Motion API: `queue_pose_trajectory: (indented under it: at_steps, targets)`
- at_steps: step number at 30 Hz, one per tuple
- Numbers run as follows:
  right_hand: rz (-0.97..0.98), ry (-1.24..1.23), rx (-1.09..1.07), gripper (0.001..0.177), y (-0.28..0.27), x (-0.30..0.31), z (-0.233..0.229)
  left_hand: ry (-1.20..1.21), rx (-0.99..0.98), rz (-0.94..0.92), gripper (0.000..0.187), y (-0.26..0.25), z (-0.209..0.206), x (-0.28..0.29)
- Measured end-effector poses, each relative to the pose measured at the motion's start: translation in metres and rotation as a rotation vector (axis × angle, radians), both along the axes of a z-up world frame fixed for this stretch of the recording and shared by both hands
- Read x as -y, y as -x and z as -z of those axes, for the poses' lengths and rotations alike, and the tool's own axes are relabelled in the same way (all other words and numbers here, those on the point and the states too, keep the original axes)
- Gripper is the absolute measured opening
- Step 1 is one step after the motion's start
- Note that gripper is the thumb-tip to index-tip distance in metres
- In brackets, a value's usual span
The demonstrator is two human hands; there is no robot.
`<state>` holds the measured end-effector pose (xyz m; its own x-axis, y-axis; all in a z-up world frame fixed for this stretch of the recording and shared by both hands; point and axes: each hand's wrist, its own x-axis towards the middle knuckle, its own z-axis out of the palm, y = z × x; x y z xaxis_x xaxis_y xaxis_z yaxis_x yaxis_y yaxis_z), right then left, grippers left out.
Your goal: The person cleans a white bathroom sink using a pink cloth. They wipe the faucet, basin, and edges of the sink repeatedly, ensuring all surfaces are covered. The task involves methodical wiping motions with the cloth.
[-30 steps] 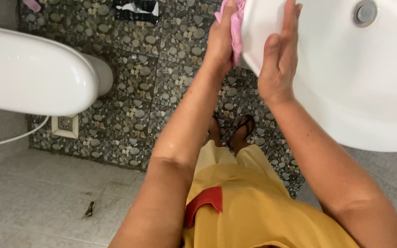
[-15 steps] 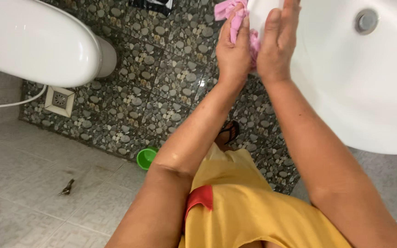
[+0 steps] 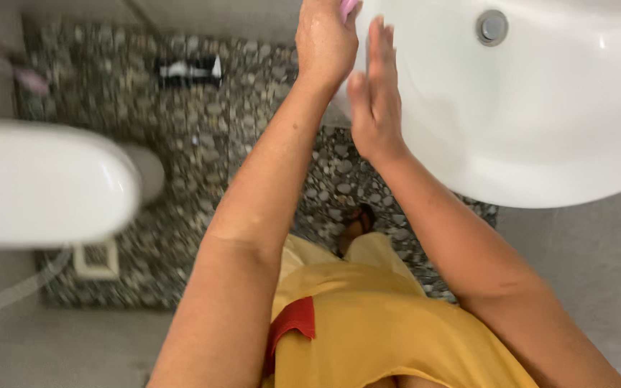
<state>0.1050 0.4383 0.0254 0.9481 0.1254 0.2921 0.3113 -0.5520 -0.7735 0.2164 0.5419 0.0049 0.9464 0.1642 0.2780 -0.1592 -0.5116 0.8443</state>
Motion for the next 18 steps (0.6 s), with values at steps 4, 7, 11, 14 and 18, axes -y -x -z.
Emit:
queue_pose_trajectory:
  at_steps: [4,7,11,14,18]
  targets:
    - [0.125,0.028,0.014,0.074,0.000,-0.019,-0.020,0.023,0.038,0.097,0.040,-0.051,0.000,-0.007]
    - [0.208,0.095,0.011,0.075,-0.002,-0.034,-0.030,0.180,0.015,0.183,0.054,-0.067,0.007,-0.010]
    - [0.291,0.187,0.017,0.077,-0.007,-0.047,-0.035,0.403,-0.021,0.261,0.057,-0.073,0.021,-0.011]
    - [0.331,0.262,0.010,0.075,-0.008,-0.054,-0.037,0.485,0.021,0.285,0.057,-0.069,0.022,-0.010]
    - [0.360,0.380,0.093,0.071,-0.010,-0.068,-0.030,0.533,-0.019,0.312,0.054,-0.049,0.024,-0.018]
